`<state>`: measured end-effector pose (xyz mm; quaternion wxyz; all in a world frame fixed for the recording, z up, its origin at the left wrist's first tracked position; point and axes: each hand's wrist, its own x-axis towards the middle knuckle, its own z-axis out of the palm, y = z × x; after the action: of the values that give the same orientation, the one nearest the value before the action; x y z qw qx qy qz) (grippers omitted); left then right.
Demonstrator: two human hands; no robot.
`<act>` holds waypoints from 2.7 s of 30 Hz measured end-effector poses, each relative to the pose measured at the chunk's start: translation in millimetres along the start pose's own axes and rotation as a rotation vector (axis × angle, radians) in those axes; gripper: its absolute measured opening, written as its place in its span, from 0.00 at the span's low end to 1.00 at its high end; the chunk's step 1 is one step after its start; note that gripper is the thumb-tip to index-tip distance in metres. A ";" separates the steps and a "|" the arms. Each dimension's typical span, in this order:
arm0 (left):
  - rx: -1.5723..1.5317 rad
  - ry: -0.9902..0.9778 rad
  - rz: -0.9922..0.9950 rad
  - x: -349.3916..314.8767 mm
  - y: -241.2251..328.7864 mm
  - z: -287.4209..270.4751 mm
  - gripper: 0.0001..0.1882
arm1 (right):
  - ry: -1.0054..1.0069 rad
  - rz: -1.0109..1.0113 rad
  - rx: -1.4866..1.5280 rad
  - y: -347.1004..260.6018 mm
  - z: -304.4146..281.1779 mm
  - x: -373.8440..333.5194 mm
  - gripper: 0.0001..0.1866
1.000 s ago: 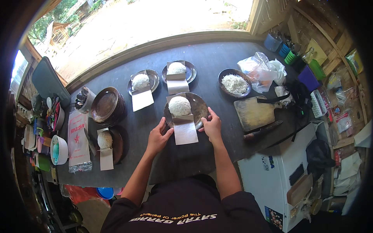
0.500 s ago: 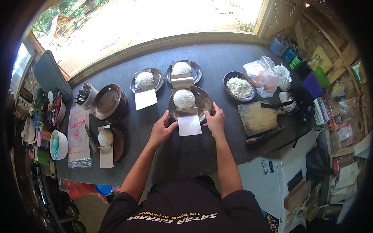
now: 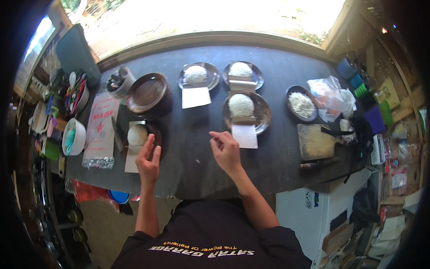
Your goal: Scooping cooked rice and shaping it into balls to place on plates with paper liners.
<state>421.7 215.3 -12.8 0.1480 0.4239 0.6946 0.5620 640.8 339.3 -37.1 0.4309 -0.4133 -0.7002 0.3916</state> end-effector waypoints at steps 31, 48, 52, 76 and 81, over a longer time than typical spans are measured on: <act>0.541 -0.135 0.063 10.2 -75.8 -92.5 0.27 | -0.118 0.503 0.263 -9.8 109.4 -24.6 0.30; 0.332 -0.396 0.114 24.7 -57.6 23.2 0.28 | 0.067 0.261 -0.406 28.7 26.4 2.1 0.32; 0.354 -0.386 0.116 37.6 -58.2 33.8 0.28 | -0.028 0.250 -0.431 23.9 28.8 12.2 0.40; 1.044 -0.347 0.665 217.7 -3.6 122.3 0.12 | -0.141 -0.134 -0.654 49.5 47.6 196.0 0.16; 1.284 -0.444 0.568 248.7 -22.4 144.7 0.10 | -0.230 -0.061 -0.705 59.9 59.4 220.2 0.16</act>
<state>362.5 497.7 -12.7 -0.1437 0.6946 0.7039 -0.0379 536.9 550.7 -48.8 0.1922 -0.4685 -0.8479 0.1573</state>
